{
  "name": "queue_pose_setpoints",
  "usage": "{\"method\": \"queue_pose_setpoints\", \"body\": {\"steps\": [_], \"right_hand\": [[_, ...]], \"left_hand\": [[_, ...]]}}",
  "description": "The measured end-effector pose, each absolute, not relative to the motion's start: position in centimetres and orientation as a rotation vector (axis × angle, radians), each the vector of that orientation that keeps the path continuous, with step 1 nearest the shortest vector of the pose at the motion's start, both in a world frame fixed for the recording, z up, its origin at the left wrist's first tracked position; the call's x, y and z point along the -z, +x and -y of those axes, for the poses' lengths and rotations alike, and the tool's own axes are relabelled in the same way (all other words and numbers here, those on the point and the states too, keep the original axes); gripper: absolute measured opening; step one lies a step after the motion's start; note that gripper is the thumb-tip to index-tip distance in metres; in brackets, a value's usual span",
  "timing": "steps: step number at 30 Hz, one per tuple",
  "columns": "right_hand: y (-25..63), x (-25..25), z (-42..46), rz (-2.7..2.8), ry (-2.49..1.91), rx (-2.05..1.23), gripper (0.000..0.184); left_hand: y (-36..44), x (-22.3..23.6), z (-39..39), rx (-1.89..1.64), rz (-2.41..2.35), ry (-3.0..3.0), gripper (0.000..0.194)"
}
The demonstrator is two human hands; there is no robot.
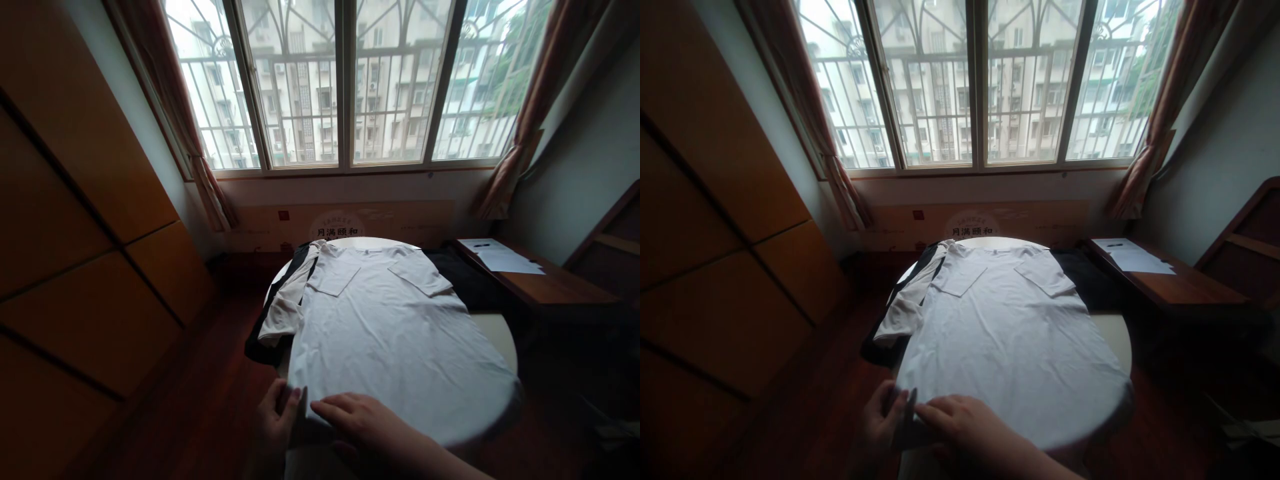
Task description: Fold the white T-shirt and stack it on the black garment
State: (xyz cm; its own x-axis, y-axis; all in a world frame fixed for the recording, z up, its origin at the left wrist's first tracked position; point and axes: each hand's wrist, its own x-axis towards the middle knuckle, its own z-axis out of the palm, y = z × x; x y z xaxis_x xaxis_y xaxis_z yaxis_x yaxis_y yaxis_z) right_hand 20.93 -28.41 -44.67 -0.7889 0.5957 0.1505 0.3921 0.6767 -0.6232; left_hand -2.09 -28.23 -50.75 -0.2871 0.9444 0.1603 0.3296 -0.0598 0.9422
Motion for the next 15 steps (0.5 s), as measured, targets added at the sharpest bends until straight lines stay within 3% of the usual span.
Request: {"method": "queue_pose_setpoints", "body": {"steps": [6,15], "right_hand": [[19.6,45.8,28.2,2.278,-0.771,-0.921,0.101],[18.4,46.5,27.2,1.843,-0.765,-0.988,0.093]], "left_hand": [[1.0,45.4,27.7,-1.196,-1.351,1.464,0.036],[2.1,44.0,26.5,-1.138,-1.091,1.158,0.042]]}}
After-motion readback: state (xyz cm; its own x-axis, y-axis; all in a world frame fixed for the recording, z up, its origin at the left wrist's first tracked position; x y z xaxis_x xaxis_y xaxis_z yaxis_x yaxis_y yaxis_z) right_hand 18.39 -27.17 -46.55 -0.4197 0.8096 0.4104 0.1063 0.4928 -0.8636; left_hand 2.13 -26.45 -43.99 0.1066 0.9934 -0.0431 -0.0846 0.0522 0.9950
